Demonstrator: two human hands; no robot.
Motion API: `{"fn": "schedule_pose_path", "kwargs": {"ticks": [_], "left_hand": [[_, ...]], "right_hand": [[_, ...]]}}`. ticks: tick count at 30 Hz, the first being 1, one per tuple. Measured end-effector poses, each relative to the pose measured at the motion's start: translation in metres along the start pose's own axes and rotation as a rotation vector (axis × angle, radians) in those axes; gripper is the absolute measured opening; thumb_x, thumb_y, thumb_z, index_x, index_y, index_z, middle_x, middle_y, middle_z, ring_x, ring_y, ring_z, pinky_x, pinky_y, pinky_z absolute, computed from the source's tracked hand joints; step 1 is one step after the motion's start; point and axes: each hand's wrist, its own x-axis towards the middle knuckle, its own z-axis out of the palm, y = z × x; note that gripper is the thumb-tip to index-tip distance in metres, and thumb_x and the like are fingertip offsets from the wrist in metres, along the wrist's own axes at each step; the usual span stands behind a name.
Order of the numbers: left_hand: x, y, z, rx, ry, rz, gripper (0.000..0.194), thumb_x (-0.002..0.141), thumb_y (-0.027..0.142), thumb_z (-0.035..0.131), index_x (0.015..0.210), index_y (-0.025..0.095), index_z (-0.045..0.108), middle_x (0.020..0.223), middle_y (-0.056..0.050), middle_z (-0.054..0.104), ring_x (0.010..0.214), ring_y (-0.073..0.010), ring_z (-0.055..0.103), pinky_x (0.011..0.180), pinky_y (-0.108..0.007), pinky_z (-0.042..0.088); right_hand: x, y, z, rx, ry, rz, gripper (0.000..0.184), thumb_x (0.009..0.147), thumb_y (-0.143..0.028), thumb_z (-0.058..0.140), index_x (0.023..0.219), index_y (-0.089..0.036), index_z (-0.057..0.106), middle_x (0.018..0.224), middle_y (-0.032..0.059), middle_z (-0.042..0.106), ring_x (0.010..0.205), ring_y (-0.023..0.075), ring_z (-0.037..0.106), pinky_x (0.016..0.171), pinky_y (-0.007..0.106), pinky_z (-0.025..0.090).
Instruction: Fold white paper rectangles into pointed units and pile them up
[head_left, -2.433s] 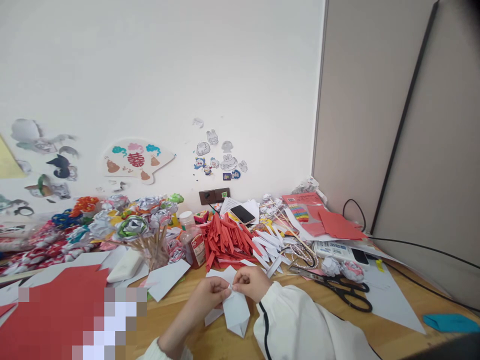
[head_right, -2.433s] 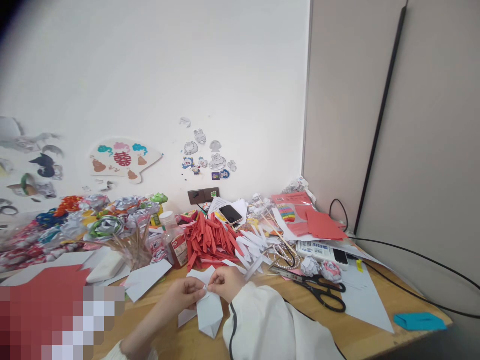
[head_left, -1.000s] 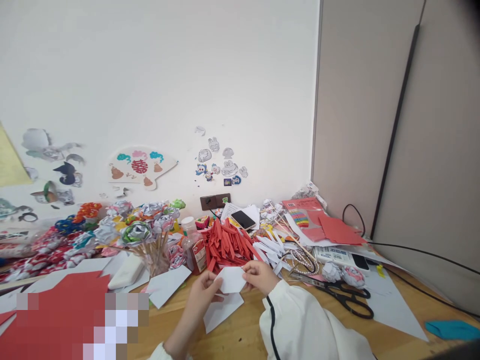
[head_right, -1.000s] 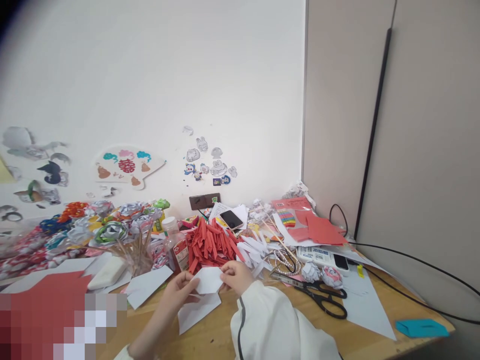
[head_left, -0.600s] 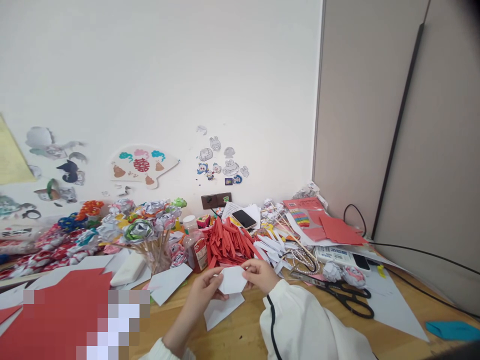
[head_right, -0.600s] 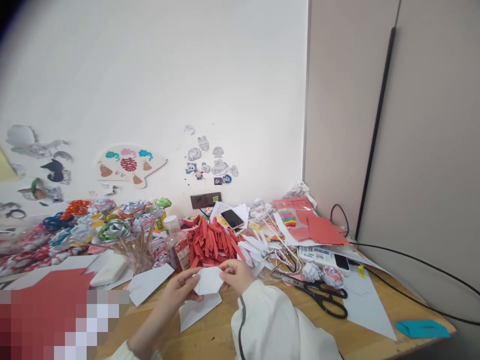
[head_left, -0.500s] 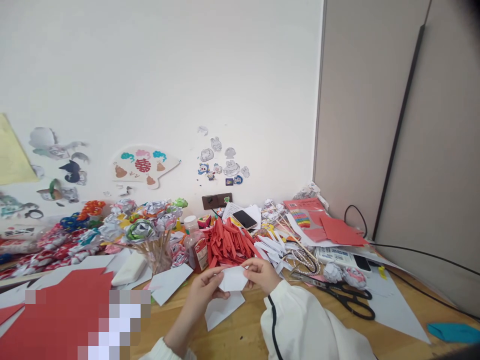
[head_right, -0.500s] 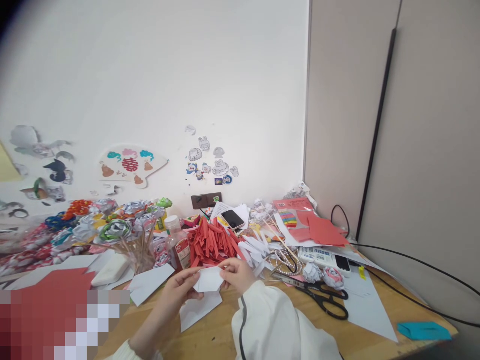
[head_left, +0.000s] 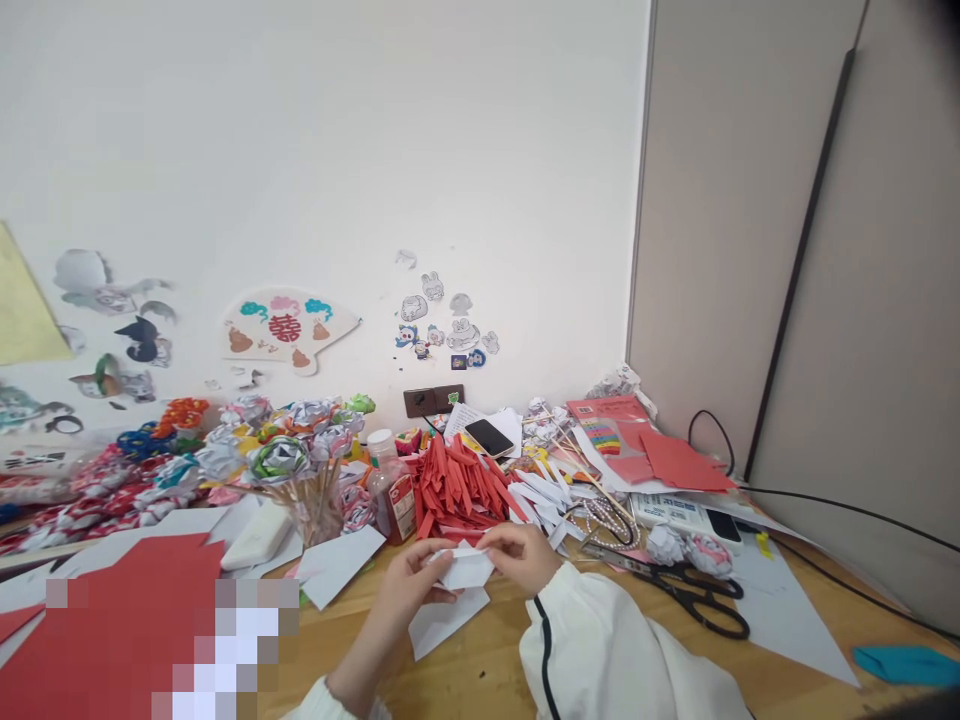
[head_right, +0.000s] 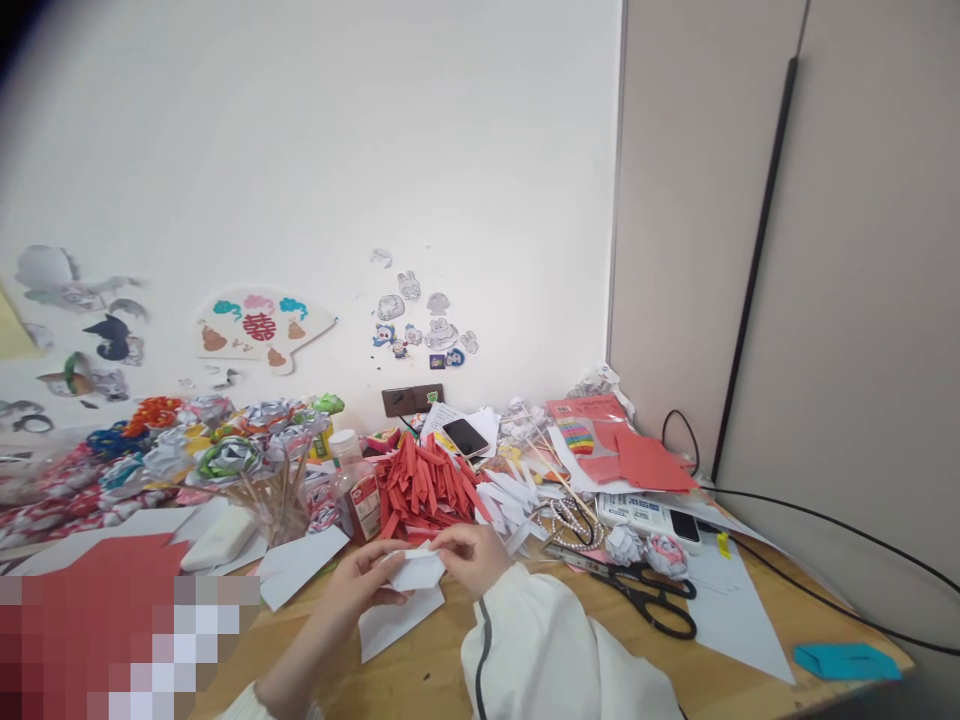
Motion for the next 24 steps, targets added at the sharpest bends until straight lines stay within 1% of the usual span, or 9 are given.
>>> {"fn": "schedule_pose_path", "kwargs": {"ticks": [3,5,8,13,18,21,24], "left_hand": [[0.001,-0.004,0.001,0.085,0.019,0.075,0.032,0.054,0.037,0.064,0.073,0.012,0.057,0.058,-0.001,0.061,0.050,-0.0147,0.058,0.046,-0.026,0.049],[0.001,-0.008,0.002,0.140,0.015,0.131,0.031,0.055,0.037,0.063,0.072,0.013,0.056,0.055,0.000,0.060,0.048,-0.0137,0.057,0.043,-0.025,0.048],[0.004,-0.017,0.003,0.196,0.011,0.174,0.027,0.058,0.037,0.061,0.071,0.014,0.054,0.054,0.002,0.059,0.046,-0.0126,0.056,0.041,-0.022,0.047],[0.007,-0.022,0.002,0.215,-0.026,0.166,0.022,0.058,0.033,0.061,0.065,0.014,0.052,0.054,0.001,0.059,0.048,-0.0121,0.056,0.043,-0.022,0.047],[0.004,-0.017,0.005,0.217,-0.019,0.113,0.024,0.055,0.034,0.062,0.062,0.013,0.054,0.052,0.002,0.056,0.049,-0.0122,0.054,0.044,-0.024,0.047],[0.003,-0.015,0.003,0.233,-0.035,0.139,0.026,0.056,0.037,0.062,0.060,0.013,0.055,0.050,0.001,0.057,0.047,-0.0118,0.053,0.044,-0.023,0.045],[0.003,-0.012,0.000,0.224,-0.063,0.152,0.027,0.057,0.038,0.062,0.059,0.013,0.054,0.048,0.001,0.057,0.045,-0.0107,0.052,0.044,-0.021,0.042]], "right_hand": [[0.000,-0.001,0.001,-0.022,-0.035,0.062,0.023,0.069,-0.028,0.050,0.087,-0.015,0.059,0.063,0.0014,0.059,0.053,0.0096,0.050,0.050,0.020,0.039],[0.001,0.002,0.003,-0.029,-0.057,0.095,0.021,0.068,-0.029,0.052,0.081,-0.015,0.061,0.063,0.0018,0.059,0.053,0.0099,0.049,0.050,0.020,0.038],[0.004,0.009,0.006,-0.021,-0.065,0.142,0.016,0.063,-0.026,0.056,0.074,-0.015,0.062,0.063,0.0014,0.058,0.054,0.0101,0.048,0.050,0.020,0.038],[0.006,0.017,0.007,0.091,-0.066,0.195,0.015,0.059,-0.024,0.059,0.070,-0.014,0.062,0.062,0.0008,0.058,0.054,0.0100,0.049,0.052,0.021,0.039],[0.006,0.017,0.009,0.091,-0.067,0.240,0.014,0.058,-0.024,0.061,0.067,-0.013,0.062,0.056,0.0002,0.056,0.050,0.0089,0.047,0.049,0.020,0.037],[0.006,0.017,0.008,0.133,-0.103,0.253,0.018,0.057,-0.027,0.062,0.067,-0.013,0.062,0.057,0.0008,0.057,0.050,0.0096,0.049,0.050,0.022,0.038],[0.007,0.016,0.004,0.252,-0.176,0.257,0.026,0.057,-0.034,0.062,0.072,-0.013,0.062,0.063,0.0019,0.059,0.055,0.0110,0.052,0.056,0.024,0.040]]}}
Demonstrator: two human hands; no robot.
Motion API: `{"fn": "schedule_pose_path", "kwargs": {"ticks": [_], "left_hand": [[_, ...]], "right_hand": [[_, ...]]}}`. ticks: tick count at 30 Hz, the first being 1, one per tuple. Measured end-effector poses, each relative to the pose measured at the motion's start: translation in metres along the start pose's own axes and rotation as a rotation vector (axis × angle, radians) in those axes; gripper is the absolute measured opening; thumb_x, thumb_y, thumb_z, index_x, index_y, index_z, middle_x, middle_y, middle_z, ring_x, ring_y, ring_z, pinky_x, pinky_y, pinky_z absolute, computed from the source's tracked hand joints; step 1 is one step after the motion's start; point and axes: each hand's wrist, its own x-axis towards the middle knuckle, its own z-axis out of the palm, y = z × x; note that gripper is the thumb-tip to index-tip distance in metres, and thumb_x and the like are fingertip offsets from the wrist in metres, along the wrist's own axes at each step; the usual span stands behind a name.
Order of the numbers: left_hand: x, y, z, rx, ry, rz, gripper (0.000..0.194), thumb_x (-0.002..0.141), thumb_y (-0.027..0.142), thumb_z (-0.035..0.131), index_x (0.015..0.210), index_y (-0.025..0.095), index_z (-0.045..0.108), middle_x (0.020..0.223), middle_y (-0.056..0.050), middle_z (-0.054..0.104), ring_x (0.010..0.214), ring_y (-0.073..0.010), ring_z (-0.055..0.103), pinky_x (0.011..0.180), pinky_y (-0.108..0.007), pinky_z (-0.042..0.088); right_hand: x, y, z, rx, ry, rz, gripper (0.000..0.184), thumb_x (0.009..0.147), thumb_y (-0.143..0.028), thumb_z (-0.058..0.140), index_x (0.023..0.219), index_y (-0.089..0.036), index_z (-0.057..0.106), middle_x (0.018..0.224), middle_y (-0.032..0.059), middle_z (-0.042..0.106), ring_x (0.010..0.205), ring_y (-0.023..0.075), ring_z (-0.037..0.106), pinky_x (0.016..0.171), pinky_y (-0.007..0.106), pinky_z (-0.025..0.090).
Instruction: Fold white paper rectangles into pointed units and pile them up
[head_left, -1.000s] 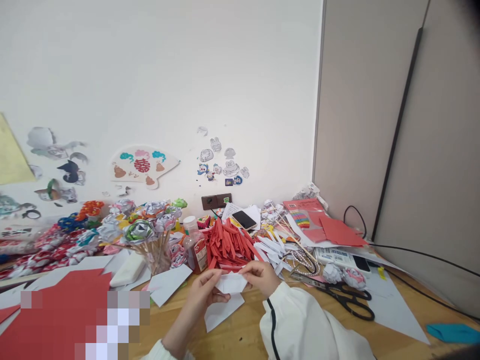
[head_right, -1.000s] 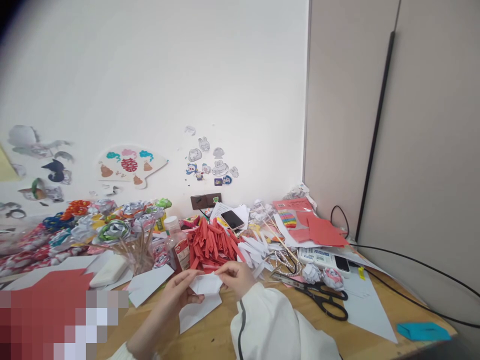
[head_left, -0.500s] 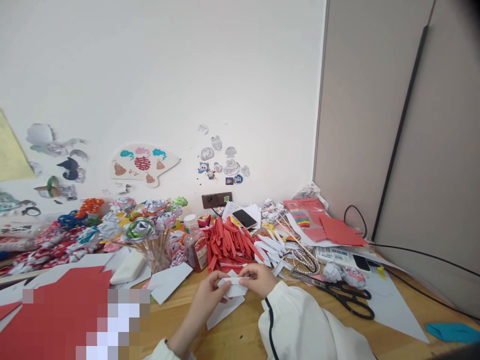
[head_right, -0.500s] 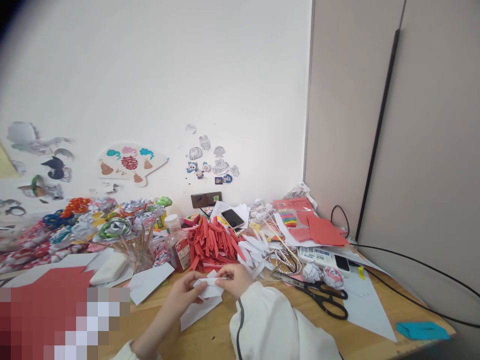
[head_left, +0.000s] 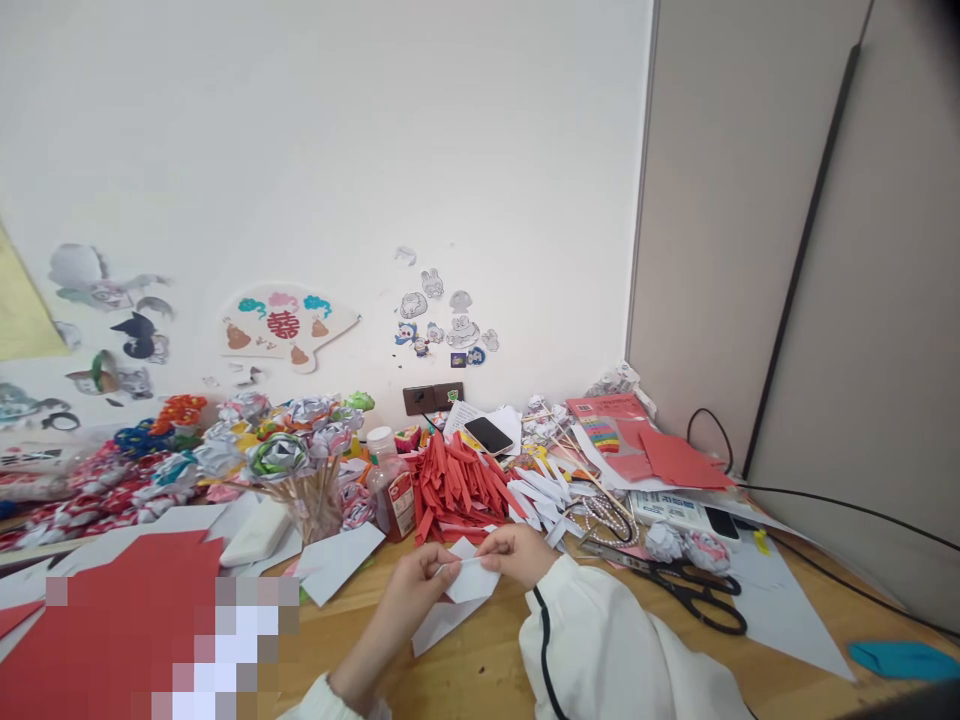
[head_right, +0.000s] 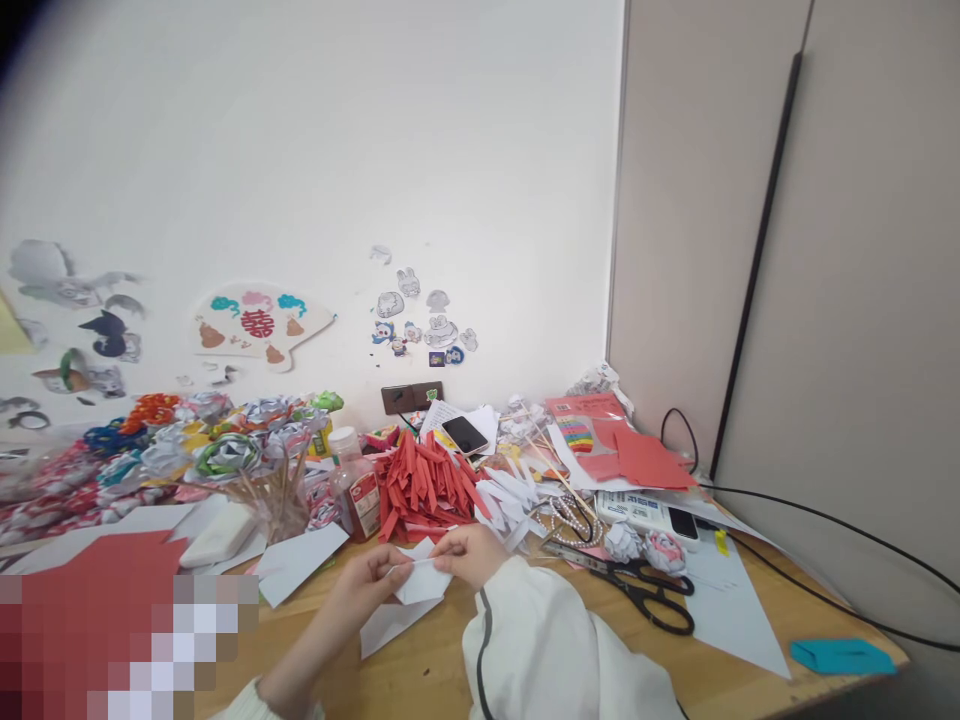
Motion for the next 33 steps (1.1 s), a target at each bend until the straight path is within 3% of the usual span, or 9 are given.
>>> {"fn": "schedule_pose_path", "kwargs": {"ticks": [11,17,21,23,26,30,33], "left_hand": [[-0.007,0.017,-0.001,-0.123,-0.070,-0.107,0.031,0.052,0.042,0.064,0.058,0.013,0.054,0.051,0.001,0.059,0.049,-0.0121,0.056,0.049,-0.023,0.045],[0.001,0.007,-0.005,-0.135,0.020,-0.094,0.032,0.051,0.043,0.064,0.061,0.014,0.053,0.053,0.002,0.057,0.047,-0.0112,0.054,0.048,-0.023,0.045],[-0.002,0.002,0.002,0.009,-0.052,-0.036,0.027,0.051,0.037,0.065,0.054,0.014,0.051,0.043,0.004,0.052,0.041,-0.0085,0.049,0.040,-0.018,0.037],[-0.006,0.001,0.010,0.066,-0.140,-0.068,0.027,0.053,0.038,0.064,0.053,0.015,0.050,0.038,0.007,0.047,0.032,-0.0064,0.042,0.033,-0.016,0.029],[-0.010,0.000,0.018,0.083,-0.165,-0.119,0.031,0.056,0.043,0.059,0.050,0.017,0.044,0.028,0.010,0.038,0.023,-0.0044,0.031,0.027,-0.016,0.020],[-0.006,0.000,0.019,-0.062,-0.112,-0.130,0.030,0.057,0.045,0.058,0.058,0.018,0.044,0.033,0.007,0.050,0.028,-0.0088,0.045,0.032,-0.019,0.034],[-0.002,0.000,0.016,-0.163,-0.050,-0.122,0.031,0.055,0.042,0.061,0.059,0.017,0.044,0.048,0.002,0.058,0.039,-0.0108,0.055,0.041,-0.022,0.043]], "right_hand": [[-0.004,-0.008,-0.012,0.127,-0.156,-0.051,0.034,0.065,-0.038,0.056,0.089,-0.016,0.049,0.060,-0.0034,0.051,0.054,0.0077,0.047,0.055,0.021,0.037],[-0.002,-0.004,-0.008,0.200,-0.121,-0.040,0.040,0.064,-0.040,0.055,0.094,-0.018,0.040,0.063,-0.0030,0.051,0.056,0.0103,0.052,0.055,0.024,0.040],[-0.002,-0.001,-0.001,0.027,0.051,-0.096,0.026,0.066,-0.028,0.054,0.088,-0.017,0.046,0.056,-0.0058,0.043,0.049,0.0067,0.043,0.049,0.019,0.035],[-0.004,-0.003,0.004,-0.054,0.044,-0.120,0.024,0.066,-0.022,0.053,0.089,-0.018,0.047,0.054,-0.0068,0.039,0.047,0.0058,0.038,0.046,0.018,0.031],[-0.006,-0.008,0.011,-0.104,0.002,-0.164,0.025,0.066,-0.019,0.052,0.091,-0.019,0.048,0.056,-0.0060,0.041,0.049,0.0065,0.040,0.048,0.018,0.031],[-0.006,-0.007,0.015,-0.039,0.062,-0.172,0.033,0.066,-0.022,0.054,0.097,-0.019,0.044,0.072,-0.0008,0.052,0.063,0.0106,0.049,0.057,0.021,0.037],[-0.004,-0.001,0.017,-0.002,0.013,-0.116,0.039,0.064,-0.021,0.055,0.100,-0.019,0.041,0.072,-0.0007,0.054,0.061,0.0113,0.051,0.056,0.022,0.038]]}}
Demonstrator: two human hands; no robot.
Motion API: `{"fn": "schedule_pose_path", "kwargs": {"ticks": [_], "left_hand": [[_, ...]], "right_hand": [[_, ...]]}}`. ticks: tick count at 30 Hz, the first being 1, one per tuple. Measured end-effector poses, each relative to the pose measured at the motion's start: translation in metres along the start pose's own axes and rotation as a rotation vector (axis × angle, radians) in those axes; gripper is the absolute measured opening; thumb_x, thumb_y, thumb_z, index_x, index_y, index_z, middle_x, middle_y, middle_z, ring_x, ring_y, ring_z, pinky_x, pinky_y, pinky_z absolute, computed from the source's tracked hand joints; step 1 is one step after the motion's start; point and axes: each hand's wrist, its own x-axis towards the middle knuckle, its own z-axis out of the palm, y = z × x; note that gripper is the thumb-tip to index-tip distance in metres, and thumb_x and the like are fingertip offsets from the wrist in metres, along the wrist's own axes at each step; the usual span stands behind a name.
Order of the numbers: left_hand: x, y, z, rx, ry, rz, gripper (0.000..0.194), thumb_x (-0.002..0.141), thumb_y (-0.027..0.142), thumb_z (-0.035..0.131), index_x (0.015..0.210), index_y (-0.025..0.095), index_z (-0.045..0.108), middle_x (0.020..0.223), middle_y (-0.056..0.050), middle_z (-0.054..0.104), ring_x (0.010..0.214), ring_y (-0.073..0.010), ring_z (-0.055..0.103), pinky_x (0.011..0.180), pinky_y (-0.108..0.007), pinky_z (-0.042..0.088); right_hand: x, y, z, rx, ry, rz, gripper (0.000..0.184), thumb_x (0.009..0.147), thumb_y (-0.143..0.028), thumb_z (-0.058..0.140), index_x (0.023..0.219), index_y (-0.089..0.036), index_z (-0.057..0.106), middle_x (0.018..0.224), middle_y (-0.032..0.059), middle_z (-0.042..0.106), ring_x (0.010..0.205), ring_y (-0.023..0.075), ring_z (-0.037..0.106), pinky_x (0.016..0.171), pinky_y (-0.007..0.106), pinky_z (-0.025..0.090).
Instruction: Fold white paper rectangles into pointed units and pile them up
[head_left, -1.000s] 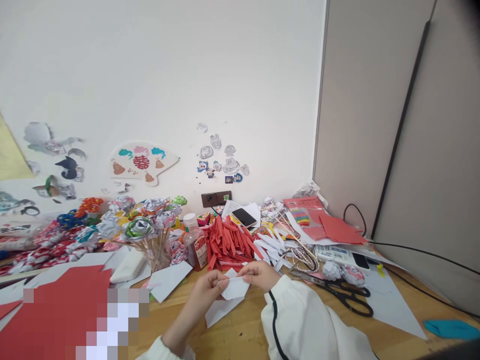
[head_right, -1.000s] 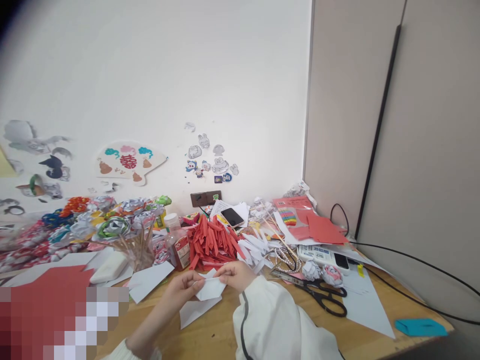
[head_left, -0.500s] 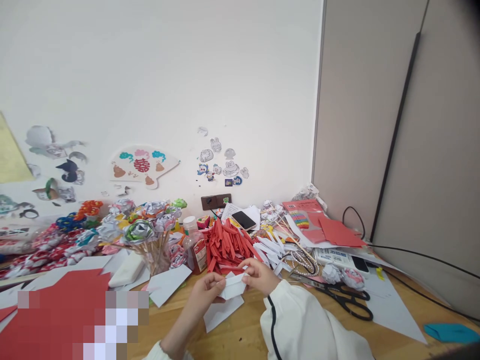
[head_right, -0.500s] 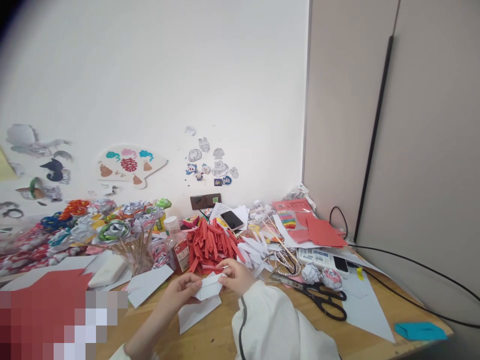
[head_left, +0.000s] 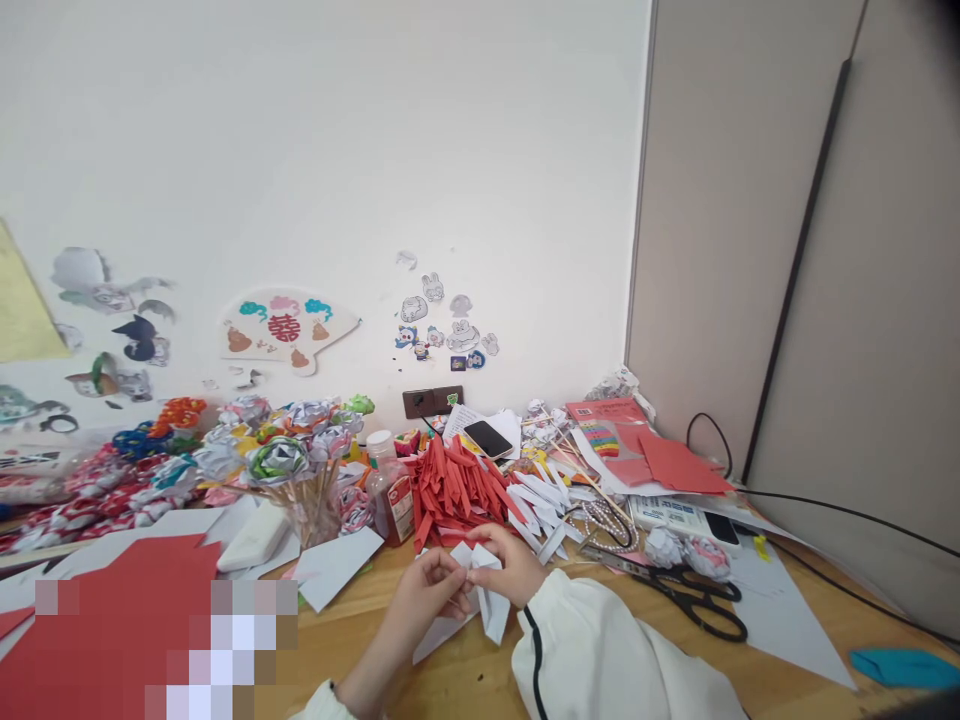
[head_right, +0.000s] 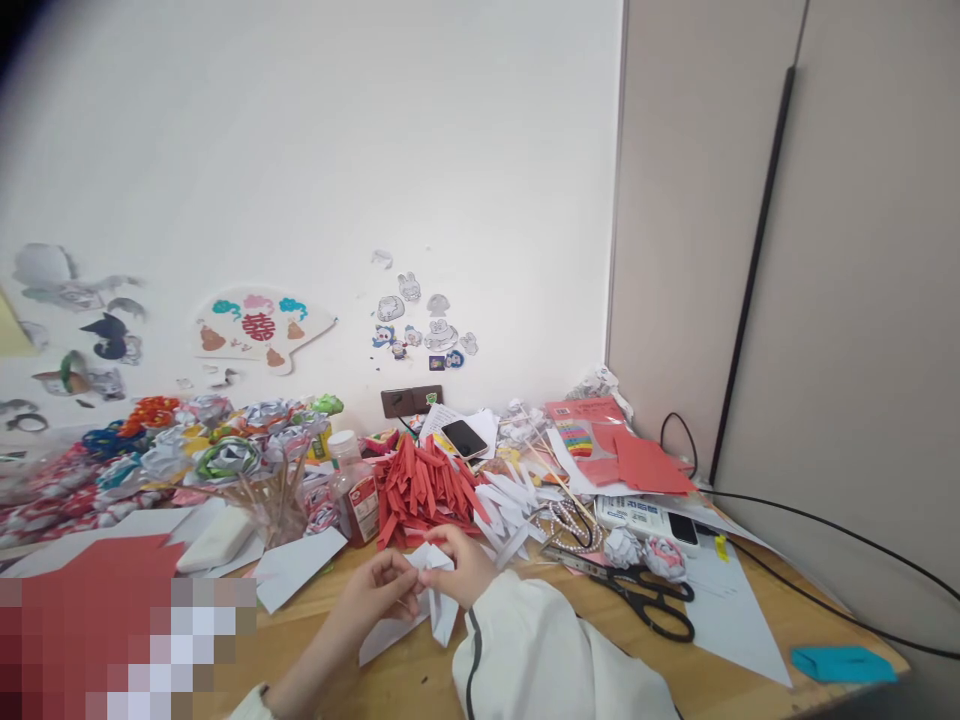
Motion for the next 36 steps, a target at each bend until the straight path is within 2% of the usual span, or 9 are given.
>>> {"fn": "schedule_pose_path", "kwargs": {"ticks": [3,7,10,14,17,20,26,32,36], "left_hand": [[0.001,-0.001,0.000,0.030,0.047,0.040,0.030,0.058,0.043,0.057,0.060,0.017,0.043,0.044,0.006,0.052,0.033,-0.0086,0.050,0.033,-0.019,0.039],[0.000,-0.006,0.002,0.136,0.068,0.166,0.027,0.058,0.038,0.059,0.071,0.017,0.047,0.043,0.010,0.044,0.029,-0.0060,0.042,0.027,-0.016,0.031],[0.000,-0.008,0.003,0.164,0.060,0.194,0.024,0.057,0.035,0.061,0.063,0.016,0.047,0.042,0.010,0.043,0.031,-0.0065,0.044,0.029,-0.017,0.033],[0.003,-0.007,-0.003,0.057,0.098,0.160,0.025,0.058,0.036,0.060,0.058,0.018,0.043,0.040,0.007,0.050,0.035,-0.0096,0.051,0.037,-0.020,0.041],[0.004,-0.001,-0.011,-0.089,0.218,0.138,0.026,0.058,0.035,0.061,0.061,0.017,0.043,0.048,0.005,0.055,0.048,-0.0125,0.059,0.049,-0.024,0.048],[0.003,0.005,-0.017,-0.134,0.288,0.087,0.027,0.055,0.033,0.064,0.066,0.017,0.044,0.050,0.004,0.057,0.050,-0.0141,0.061,0.052,-0.025,0.049],[-0.002,0.010,-0.016,-0.047,0.082,0.019,0.029,0.055,0.034,0.064,0.072,0.013,0.053,0.048,0.002,0.059,0.044,-0.0140,0.059,0.046,-0.023,0.047],[-0.002,0.011,-0.020,-0.132,0.031,-0.012,0.037,0.057,0.033,0.063,0.086,0.015,0.050,0.051,0.001,0.062,0.047,-0.0159,0.061,0.050,-0.026,0.048],[-0.001,0.012,-0.022,-0.155,0.056,-0.004,0.033,0.057,0.031,0.063,0.082,0.012,0.052,0.052,-0.003,0.064,0.049,-0.0165,0.061,0.053,-0.026,0.048]], "right_hand": [[0.000,0.006,0.002,-0.086,-0.021,0.035,0.038,0.064,-0.018,0.054,0.100,-0.020,0.042,0.068,-0.0028,0.054,0.058,0.0105,0.050,0.055,0.021,0.037],[-0.002,0.005,0.005,-0.261,-0.029,0.032,0.054,0.056,-0.014,0.060,0.105,-0.023,0.041,0.062,-0.0056,0.054,0.058,0.0111,0.050,0.058,0.022,0.036],[-0.004,0.003,0.005,-0.272,-0.057,0.016,0.061,0.054,-0.015,0.062,0.110,-0.024,0.038,0.061,-0.0057,0.055,0.059,0.0117,0.051,0.059,0.022,0.037],[-0.002,0.005,0.000,-0.070,-0.061,0.071,0.055,0.057,-0.026,0.062,0.107,-0.020,0.040,0.065,-0.0027,0.056,0.057,0.0111,0.052,0.054,0.022,0.038],[0.004,0.007,-0.009,0.140,-0.076,0.157,0.039,0.061,-0.041,0.056,0.089,-0.015,0.046,0.065,0.0004,0.056,0.051,0.0109,0.052,0.049,0.024,0.040],[0.009,0.010,-0.017,0.218,0.014,0.188,0.039,0.058,-0.045,0.057,0.079,-0.015,0.045,0.056,-0.0013,0.055,0.045,0.0105,0.052,0.047,0.025,0.041],[0.009,0.016,-0.018,0.111,0.078,0.172,0.030,0.057,-0.035,0.061,0.077,-0.016,0.049,0.054,-0.0053,0.050,0.039,0.0071,0.048,0.042,0.022,0.041],[0.007,0.003,-0.017,0.198,0.086,0.086,0.028,0.060,-0.034,0.059,0.078,-0.015,0.051,0.055,-0.0048,0.049,0.043,0.0069,0.049,0.043,0.022,0.043],[0.006,-0.001,-0.016,0.200,0.125,0.031,0.024,0.061,-0.033,0.058,0.075,-0.014,0.054,0.059,-0.0021,0.052,0.049,0.0087,0.050,0.044,0.022,0.044]]}}
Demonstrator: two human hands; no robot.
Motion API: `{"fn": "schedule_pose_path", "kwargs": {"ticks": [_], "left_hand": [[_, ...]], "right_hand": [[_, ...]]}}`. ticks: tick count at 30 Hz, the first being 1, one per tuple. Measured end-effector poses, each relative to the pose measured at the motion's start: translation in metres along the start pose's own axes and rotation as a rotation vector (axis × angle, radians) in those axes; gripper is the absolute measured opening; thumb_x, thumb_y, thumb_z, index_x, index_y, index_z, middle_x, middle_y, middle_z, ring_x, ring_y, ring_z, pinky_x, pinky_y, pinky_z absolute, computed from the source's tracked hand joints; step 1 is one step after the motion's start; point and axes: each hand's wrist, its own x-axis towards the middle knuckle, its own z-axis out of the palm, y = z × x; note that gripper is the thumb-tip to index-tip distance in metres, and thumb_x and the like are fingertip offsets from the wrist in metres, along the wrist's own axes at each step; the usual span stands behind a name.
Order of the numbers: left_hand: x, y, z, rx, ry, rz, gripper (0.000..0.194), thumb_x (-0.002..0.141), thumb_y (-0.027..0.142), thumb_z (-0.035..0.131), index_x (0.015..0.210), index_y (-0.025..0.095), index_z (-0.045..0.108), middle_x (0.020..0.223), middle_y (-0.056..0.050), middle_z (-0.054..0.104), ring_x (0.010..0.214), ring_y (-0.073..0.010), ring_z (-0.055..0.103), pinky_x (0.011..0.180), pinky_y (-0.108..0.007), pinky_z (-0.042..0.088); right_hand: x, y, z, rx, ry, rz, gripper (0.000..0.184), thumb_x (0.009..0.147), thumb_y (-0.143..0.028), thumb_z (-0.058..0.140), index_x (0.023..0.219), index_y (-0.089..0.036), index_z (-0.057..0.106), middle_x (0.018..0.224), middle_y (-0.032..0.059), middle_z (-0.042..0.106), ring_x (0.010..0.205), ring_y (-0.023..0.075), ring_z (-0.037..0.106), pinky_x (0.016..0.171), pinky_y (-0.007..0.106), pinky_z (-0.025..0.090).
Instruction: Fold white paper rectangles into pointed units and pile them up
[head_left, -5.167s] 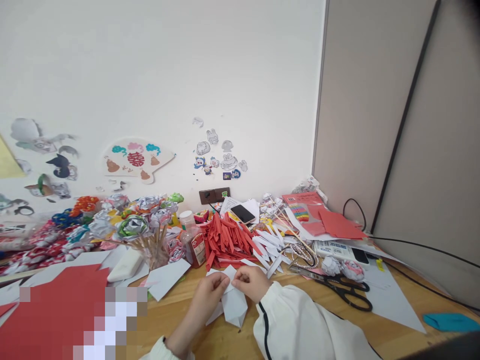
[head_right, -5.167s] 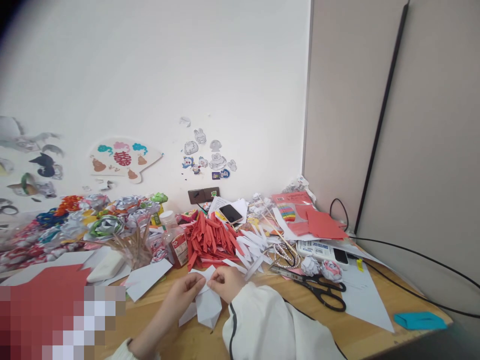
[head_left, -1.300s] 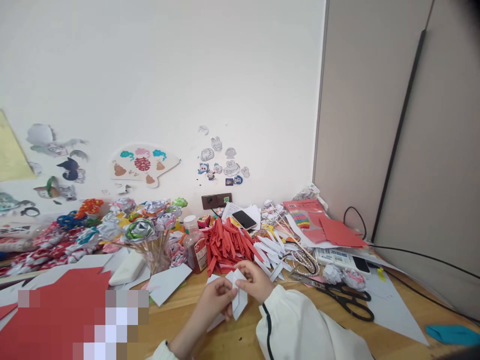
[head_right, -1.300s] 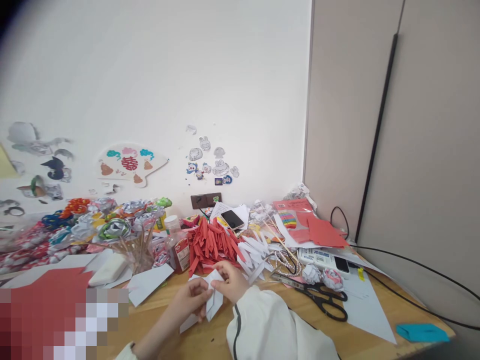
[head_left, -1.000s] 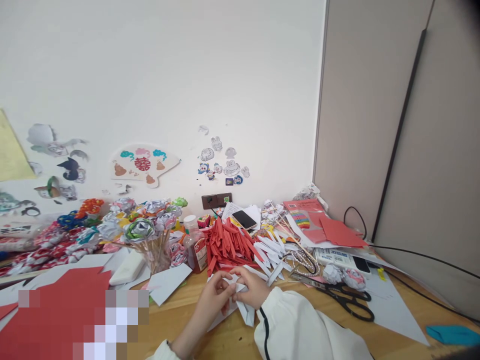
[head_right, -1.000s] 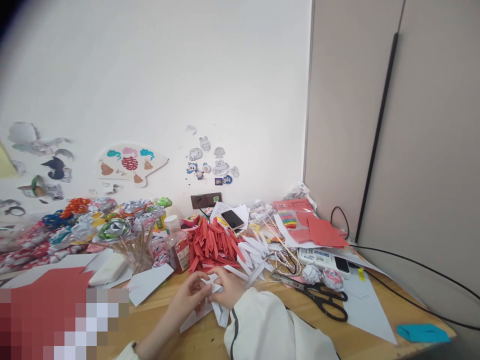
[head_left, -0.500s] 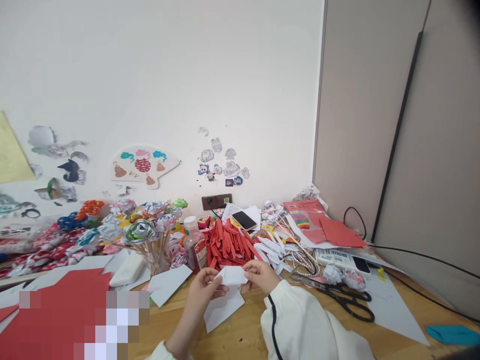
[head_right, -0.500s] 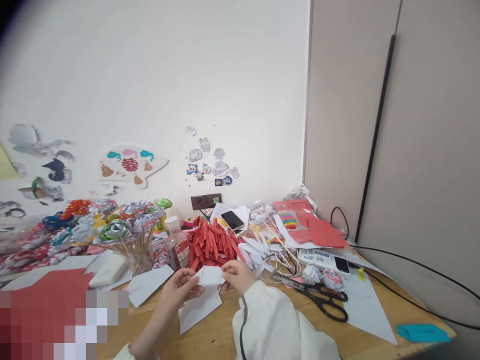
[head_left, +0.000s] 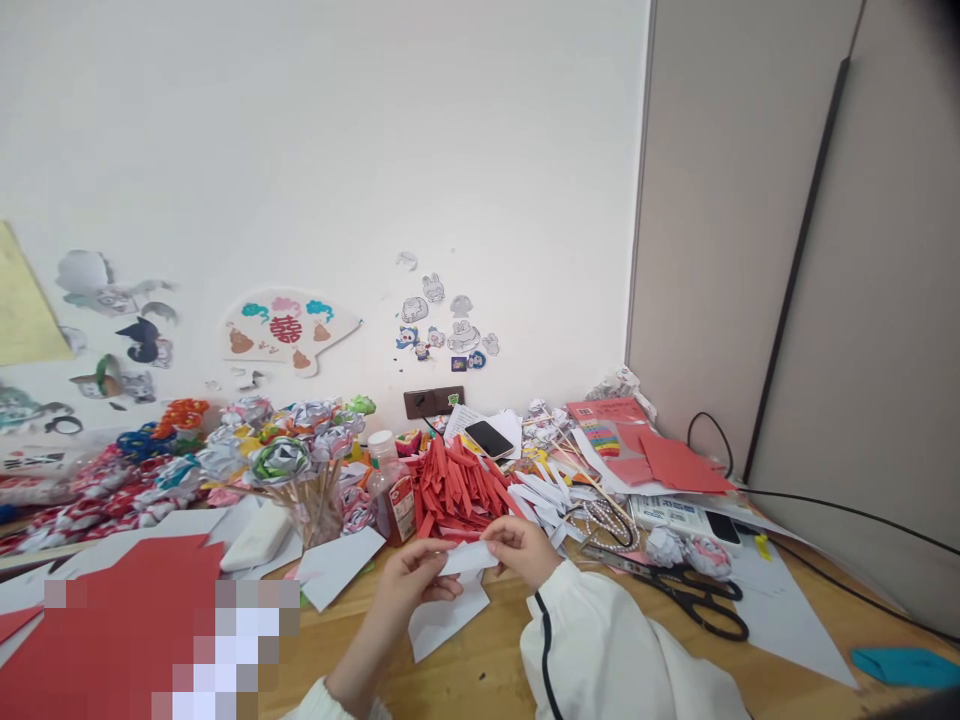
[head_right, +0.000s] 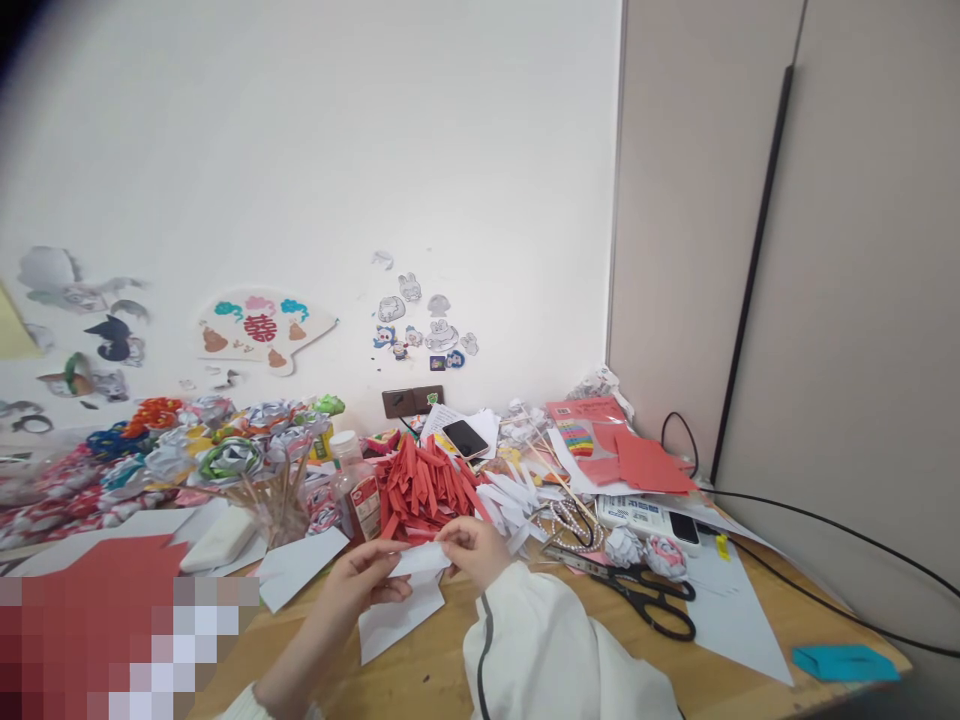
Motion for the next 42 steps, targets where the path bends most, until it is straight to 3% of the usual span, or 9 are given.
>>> {"fn": "schedule_pose_path", "kwargs": {"ticks": [3,6,11,18,21,25,34,42], "left_hand": [[-0.004,0.003,0.004,-0.008,0.015,0.013,0.028,0.057,0.029,0.063,0.077,0.013,0.053,0.051,-0.002,0.064,0.049,-0.0165,0.061,0.052,-0.026,0.048],[-0.010,0.006,0.011,-0.006,0.042,0.050,0.022,0.060,0.031,0.061,0.072,0.014,0.052,0.053,0.000,0.062,0.049,-0.0157,0.061,0.050,-0.025,0.048],[-0.010,0.005,0.016,0.020,0.073,0.040,0.026,0.055,0.034,0.064,0.066,0.016,0.049,0.052,0.004,0.057,0.046,-0.0139,0.060,0.043,-0.023,0.047],[0.002,-0.009,0.008,0.165,0.036,0.106,0.028,0.053,0.035,0.065,0.068,0.015,0.052,0.057,0.001,0.061,0.050,-0.0149,0.061,0.046,-0.024,0.048],[0.004,-0.014,0.008,0.235,0.033,0.135,0.025,0.054,0.034,0.064,0.065,0.014,0.055,0.059,0.000,0.062,0.052,-0.0152,0.061,0.048,-0.025,0.048],[0.004,-0.014,0.006,0.205,0.032,0.050,0.029,0.054,0.037,0.063,0.067,0.013,0.056,0.060,-0.003,0.065,0.054,-0.0166,0.062,0.052,-0.027,0.049],[0.001,-0.006,0.007,0.152,0.031,0.003,0.035,0.048,0.038,0.068,0.068,0.011,0.058,0.056,-0.004,0.066,0.055,-0.0183,0.063,0.054,-0.027,0.050],[0.000,-0.004,0.006,0.125,-0.007,0.090,0.029,0.054,0.035,0.065,0.070,0.013,0.055,0.057,-0.001,0.065,0.051,-0.0147,0.062,0.052,-0.025,0.050]], "right_hand": [[-0.001,0.000,0.001,-0.073,0.040,-0.058,0.018,0.064,-0.030,0.055,0.072,-0.014,0.057,0.064,0.0002,0.055,0.052,0.0100,0.051,0.046,0.023,0.045],[-0.003,-0.004,0.001,-0.291,0.075,-0.180,0.012,0.067,-0.022,0.051,0.070,-0.015,0.061,0.067,0.0024,0.059,0.057,0.0113,0.054,0.052,0.024,0.044],[-0.008,-0.012,0.001,-0.553,0.070,-0.356,0.018,0.067,-0.011,0.047,0.071,-0.017,0.063,0.070,0.0028,0.063,0.066,0.0125,0.055,0.063,0.024,0.041],[-0.012,-0.006,0.005,-0.474,-0.036,-0.138,0.020,0.069,-0.023,0.050,0.087,-0.016,0.056,0.074,0.0024,0.060,0.064,0.0115,0.055,0.055,0.020,0.042],[-0.008,0.002,0.005,-0.432,-0.090,-0.075,0.019,0.071,-0.029,0.049,0.080,-0.015,0.058,0.070,0.0028,0.059,0.062,0.0124,0.056,0.056,0.022,0.043],[-0.005,0.006,0.003,-0.286,-0.154,0.034,0.025,0.068,-0.036,0.052,0.079,-0.014,0.057,0.061,0.0012,0.057,0.048,0.0098,0.053,0.047,0.022,0.043],[-0.004,0.006,0.003,-0.188,-0.133,0.077,0.028,0.063,-0.039,0.057,0.074,-0.013,0.057,0.056,-0.0006,0.056,0.044,0.0089,0.052,0.046,0.022,0.043],[-0.005,0.001,0.004,-0.051,-0.157,0.096,0.031,0.063,-0.042,0.055,0.075,-0.013,0.056,0.057,-0.0004,0.057,0.044,0.0093,0.052,0.049,0.025,0.045]]}}
